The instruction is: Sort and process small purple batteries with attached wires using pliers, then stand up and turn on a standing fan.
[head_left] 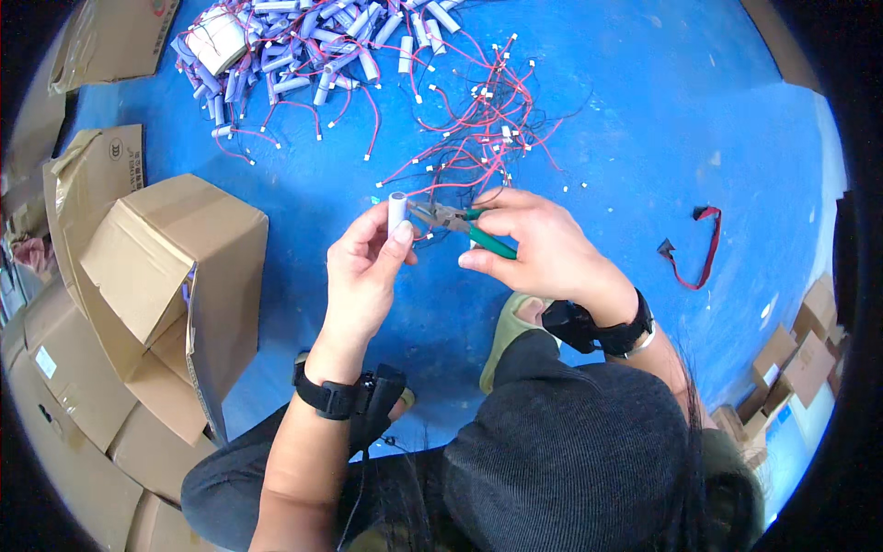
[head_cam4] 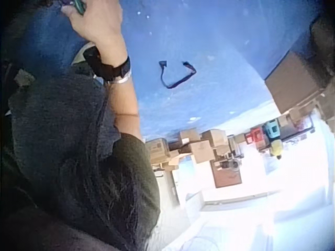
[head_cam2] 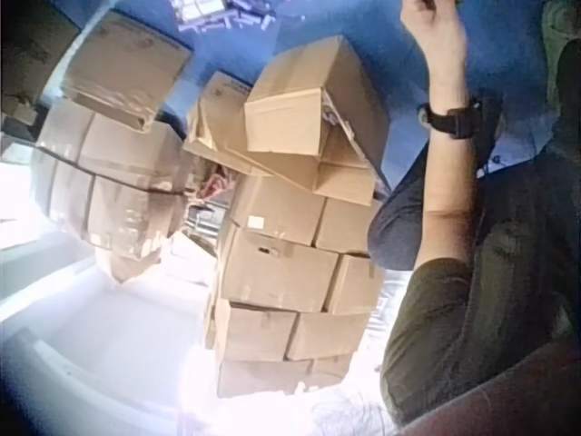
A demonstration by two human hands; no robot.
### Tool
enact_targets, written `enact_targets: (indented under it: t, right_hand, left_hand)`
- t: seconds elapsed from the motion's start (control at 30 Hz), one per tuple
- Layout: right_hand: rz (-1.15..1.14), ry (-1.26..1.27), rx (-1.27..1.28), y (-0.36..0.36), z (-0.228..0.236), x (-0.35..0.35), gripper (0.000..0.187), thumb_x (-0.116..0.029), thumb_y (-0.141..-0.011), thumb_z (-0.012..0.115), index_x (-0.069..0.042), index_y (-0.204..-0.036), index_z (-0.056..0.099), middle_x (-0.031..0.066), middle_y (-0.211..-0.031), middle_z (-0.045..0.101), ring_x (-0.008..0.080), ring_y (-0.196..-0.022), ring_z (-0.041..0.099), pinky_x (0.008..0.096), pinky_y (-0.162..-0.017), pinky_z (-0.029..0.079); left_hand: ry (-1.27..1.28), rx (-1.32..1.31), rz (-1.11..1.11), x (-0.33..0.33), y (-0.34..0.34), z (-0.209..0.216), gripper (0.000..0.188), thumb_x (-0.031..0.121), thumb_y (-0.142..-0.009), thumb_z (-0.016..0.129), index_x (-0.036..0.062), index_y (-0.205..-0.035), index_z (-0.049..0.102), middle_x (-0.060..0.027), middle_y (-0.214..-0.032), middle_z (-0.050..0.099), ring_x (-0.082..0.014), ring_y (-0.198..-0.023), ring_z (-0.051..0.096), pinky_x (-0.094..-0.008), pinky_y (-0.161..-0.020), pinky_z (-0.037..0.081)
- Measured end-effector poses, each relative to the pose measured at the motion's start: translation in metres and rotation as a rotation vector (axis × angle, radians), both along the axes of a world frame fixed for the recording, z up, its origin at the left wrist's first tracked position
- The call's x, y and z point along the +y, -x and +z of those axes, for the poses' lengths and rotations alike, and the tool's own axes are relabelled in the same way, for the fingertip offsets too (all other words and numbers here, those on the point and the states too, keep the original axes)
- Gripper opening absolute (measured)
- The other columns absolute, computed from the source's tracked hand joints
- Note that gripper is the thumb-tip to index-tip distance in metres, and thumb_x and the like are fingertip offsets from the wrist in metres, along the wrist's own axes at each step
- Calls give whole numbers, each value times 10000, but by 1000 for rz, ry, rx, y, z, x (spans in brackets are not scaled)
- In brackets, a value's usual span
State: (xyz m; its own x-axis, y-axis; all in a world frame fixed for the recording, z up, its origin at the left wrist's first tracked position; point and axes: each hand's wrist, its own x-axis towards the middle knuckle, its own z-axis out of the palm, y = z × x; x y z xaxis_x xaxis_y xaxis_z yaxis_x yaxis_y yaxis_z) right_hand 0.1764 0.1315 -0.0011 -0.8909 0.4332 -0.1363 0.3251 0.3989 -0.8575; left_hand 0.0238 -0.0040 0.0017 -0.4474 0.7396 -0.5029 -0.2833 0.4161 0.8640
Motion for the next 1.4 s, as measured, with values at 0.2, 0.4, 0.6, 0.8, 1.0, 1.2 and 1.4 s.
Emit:
enact_targets:
  t: [0.2,0.4,0.6,0.8,1.0,1.2,1.4]
  right_hand:
    - [192,104,-236,6,9,2,283,-315,-746,651,-38,-770,596,113,-868,575,307,-800,577,399,-663,475]
    - [57,-8,-152,9,13,4,305,-315,-739,670,-26,-769,579,124,-951,575,321,-842,574,390,-688,472]
    - [81,-68,-187,9,13,4,296,-311,-735,673,-31,-751,580,118,-926,572,309,-828,566,393,-681,467]
    - [42,-99,-124,5,13,4,288,-302,-729,678,-33,-728,573,108,-918,567,304,-817,562,391,-672,464]
    - [92,-126,-116,8,17,10,285,-335,-743,650,-55,-750,595,96,-789,565,301,-738,571,400,-625,476]
    - [305,103,-122,3,16,17,308,-338,-817,594,-36,-762,576,84,-682,555,270,-599,571,346,-543,466]
    - [-185,920,137,2,-2,19,357,-354,-858,576,-14,-751,577,102,-786,587,182,-676,584,289,-596,456]
  left_hand:
    - [61,64,62,-6,6,1,270,181,-893,550,4,-1097,548,-31,-871,597,-91,-679,527,-222,-632,435]
    - [33,50,36,-4,0,4,272,185,-898,543,3,-1101,543,-25,-868,584,-91,-687,521,-222,-634,430]
    - [7,39,-26,-3,-1,3,296,200,-910,520,3,-1131,523,-27,-861,575,-97,-682,518,-230,-637,435]
    - [-27,-12,-114,-2,6,5,304,200,-925,483,4,-1155,510,-19,-817,546,-93,-663,496,-238,-640,440]
    - [-6,-73,-175,1,10,11,353,276,-935,451,-1,-1143,513,-13,-739,511,-88,-608,456,-241,-640,436]
    - [-44,-263,-247,2,27,26,376,333,-928,452,-6,-1069,535,-14,-622,482,-97,-518,437,-270,-646,451]
    - [-132,-450,107,9,21,19,282,275,-927,468,28,-1039,543,-62,-760,579,-148,-653,560,-310,-700,482]
